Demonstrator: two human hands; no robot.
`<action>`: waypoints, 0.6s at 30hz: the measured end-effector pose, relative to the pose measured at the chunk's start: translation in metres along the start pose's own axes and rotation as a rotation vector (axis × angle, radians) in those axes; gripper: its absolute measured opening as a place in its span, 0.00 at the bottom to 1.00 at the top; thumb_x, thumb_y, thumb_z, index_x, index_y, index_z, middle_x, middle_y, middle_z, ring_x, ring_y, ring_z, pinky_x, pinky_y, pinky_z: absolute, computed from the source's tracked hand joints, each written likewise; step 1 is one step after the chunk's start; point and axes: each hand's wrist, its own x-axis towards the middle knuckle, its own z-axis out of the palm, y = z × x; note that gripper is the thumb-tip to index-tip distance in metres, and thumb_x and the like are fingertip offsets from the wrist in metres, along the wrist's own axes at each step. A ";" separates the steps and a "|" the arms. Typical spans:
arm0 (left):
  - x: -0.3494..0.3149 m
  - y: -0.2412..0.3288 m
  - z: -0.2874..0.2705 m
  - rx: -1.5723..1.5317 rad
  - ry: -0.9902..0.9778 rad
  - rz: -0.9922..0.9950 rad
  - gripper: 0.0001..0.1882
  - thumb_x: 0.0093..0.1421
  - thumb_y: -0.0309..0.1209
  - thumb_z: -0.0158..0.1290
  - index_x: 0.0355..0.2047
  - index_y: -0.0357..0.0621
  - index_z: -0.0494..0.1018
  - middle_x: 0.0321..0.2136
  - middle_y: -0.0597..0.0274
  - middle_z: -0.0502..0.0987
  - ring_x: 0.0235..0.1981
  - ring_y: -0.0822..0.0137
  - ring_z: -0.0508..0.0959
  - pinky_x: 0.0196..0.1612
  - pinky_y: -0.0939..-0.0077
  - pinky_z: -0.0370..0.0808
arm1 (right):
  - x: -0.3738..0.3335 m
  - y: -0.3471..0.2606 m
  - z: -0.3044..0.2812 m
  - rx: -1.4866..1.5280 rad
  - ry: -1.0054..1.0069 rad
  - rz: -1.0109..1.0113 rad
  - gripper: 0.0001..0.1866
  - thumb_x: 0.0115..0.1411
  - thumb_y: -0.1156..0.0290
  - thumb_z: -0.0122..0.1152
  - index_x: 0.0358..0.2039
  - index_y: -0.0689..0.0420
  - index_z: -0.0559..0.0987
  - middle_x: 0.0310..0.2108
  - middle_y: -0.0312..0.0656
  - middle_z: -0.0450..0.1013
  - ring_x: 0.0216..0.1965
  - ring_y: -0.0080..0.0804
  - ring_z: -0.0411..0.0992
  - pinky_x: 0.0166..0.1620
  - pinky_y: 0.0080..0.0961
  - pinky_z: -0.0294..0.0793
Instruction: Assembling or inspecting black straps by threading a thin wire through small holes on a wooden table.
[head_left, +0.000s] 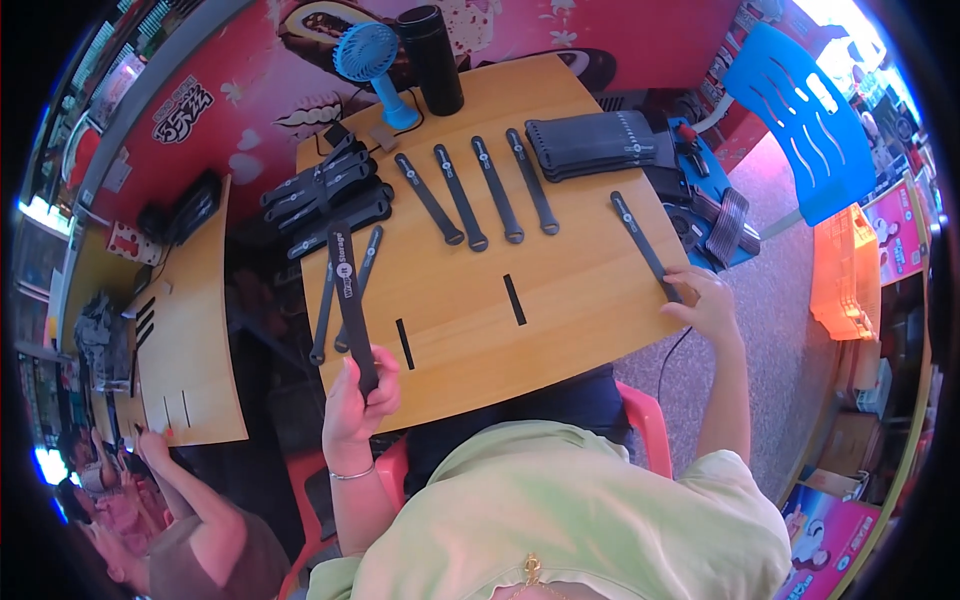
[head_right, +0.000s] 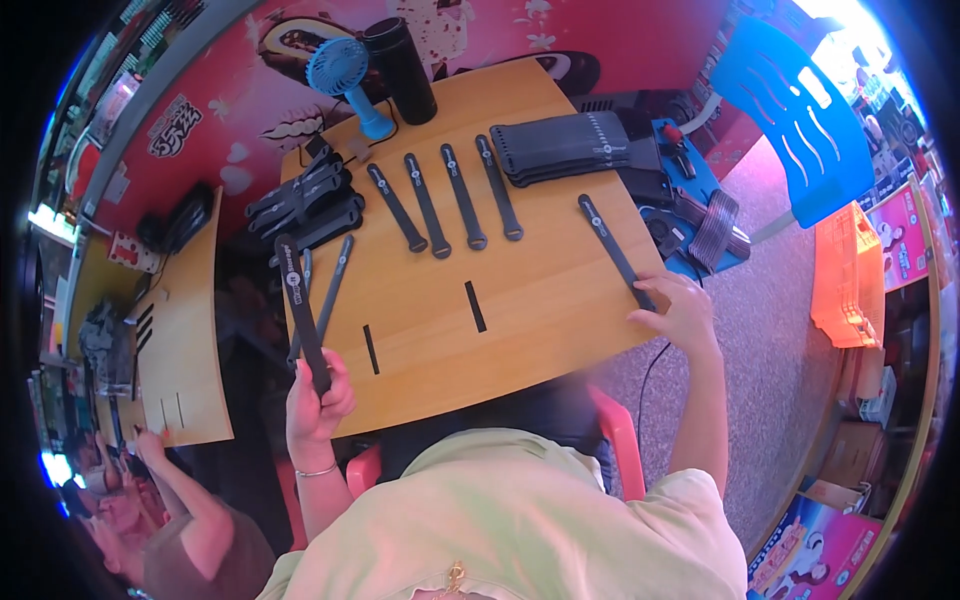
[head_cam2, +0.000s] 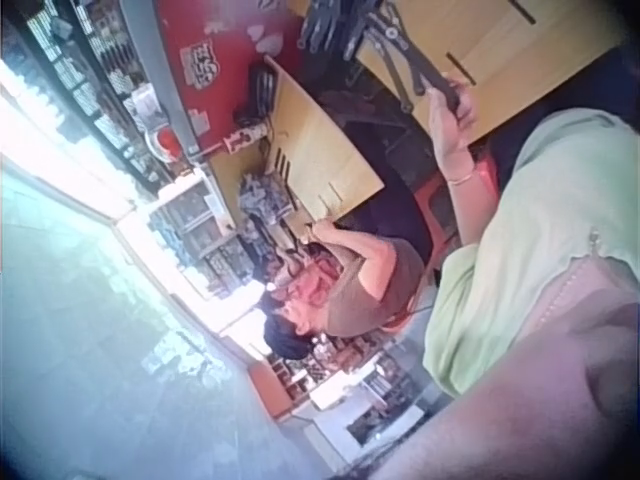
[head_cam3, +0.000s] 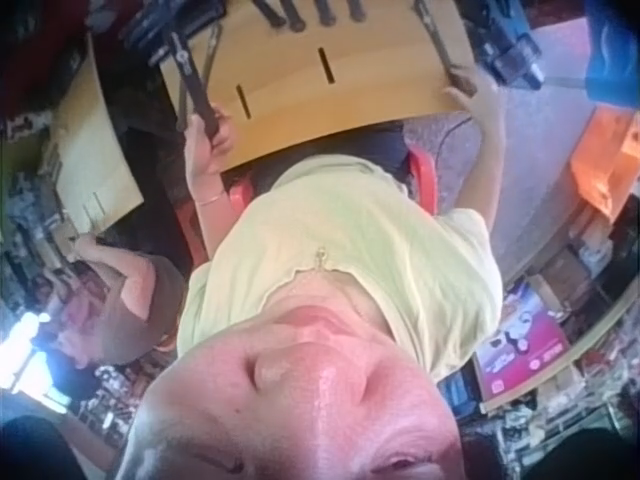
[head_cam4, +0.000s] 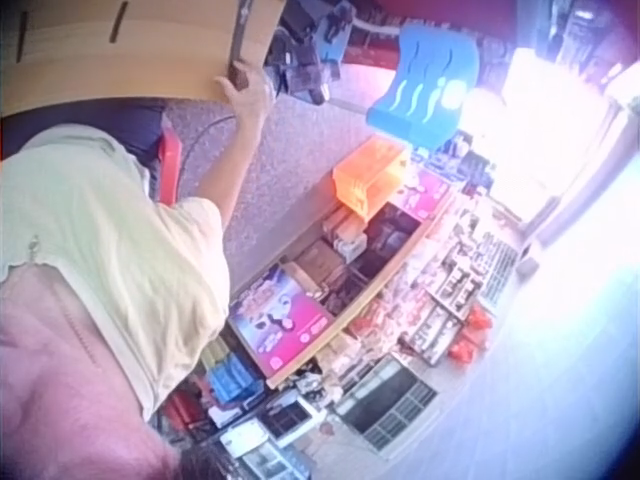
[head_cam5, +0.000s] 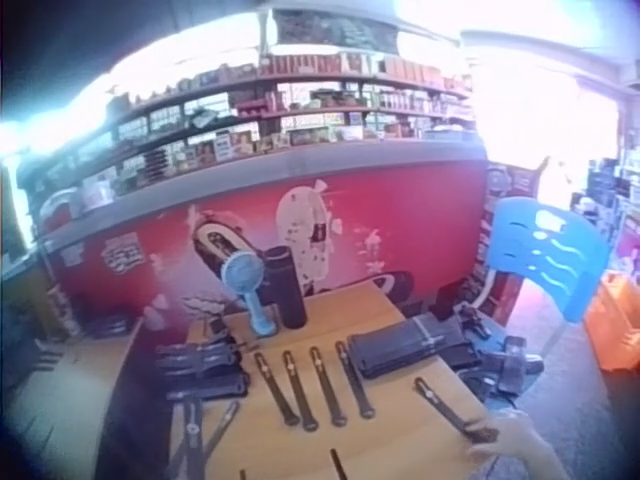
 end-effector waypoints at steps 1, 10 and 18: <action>0.001 -0.001 0.001 0.001 -0.001 -0.002 0.28 0.65 0.53 0.32 0.40 0.37 0.65 0.13 0.73 0.54 0.12 0.80 0.50 0.16 0.84 0.49 | -0.001 -0.001 -0.001 -0.060 0.036 -0.096 0.16 0.46 0.64 0.65 0.35 0.57 0.79 0.41 0.38 0.75 0.41 0.34 0.74 0.41 0.26 0.72; 0.008 -0.003 0.011 -0.066 0.014 -0.017 0.26 0.67 0.48 0.32 0.44 0.35 0.66 0.15 0.69 0.59 0.13 0.78 0.55 0.18 0.85 0.52 | 0.035 -0.019 0.022 -0.199 0.104 -0.082 0.15 0.48 0.65 0.63 0.37 0.54 0.80 0.40 0.35 0.75 0.42 0.35 0.73 0.45 0.28 0.72; 0.011 -0.007 0.019 -0.062 0.233 0.018 0.23 0.66 0.43 0.36 0.53 0.37 0.61 0.21 0.64 0.63 0.19 0.71 0.65 0.21 0.81 0.63 | 0.062 -0.009 0.037 -0.180 0.148 -0.121 0.11 0.50 0.73 0.60 0.36 0.53 0.80 0.40 0.35 0.76 0.41 0.34 0.73 0.43 0.27 0.72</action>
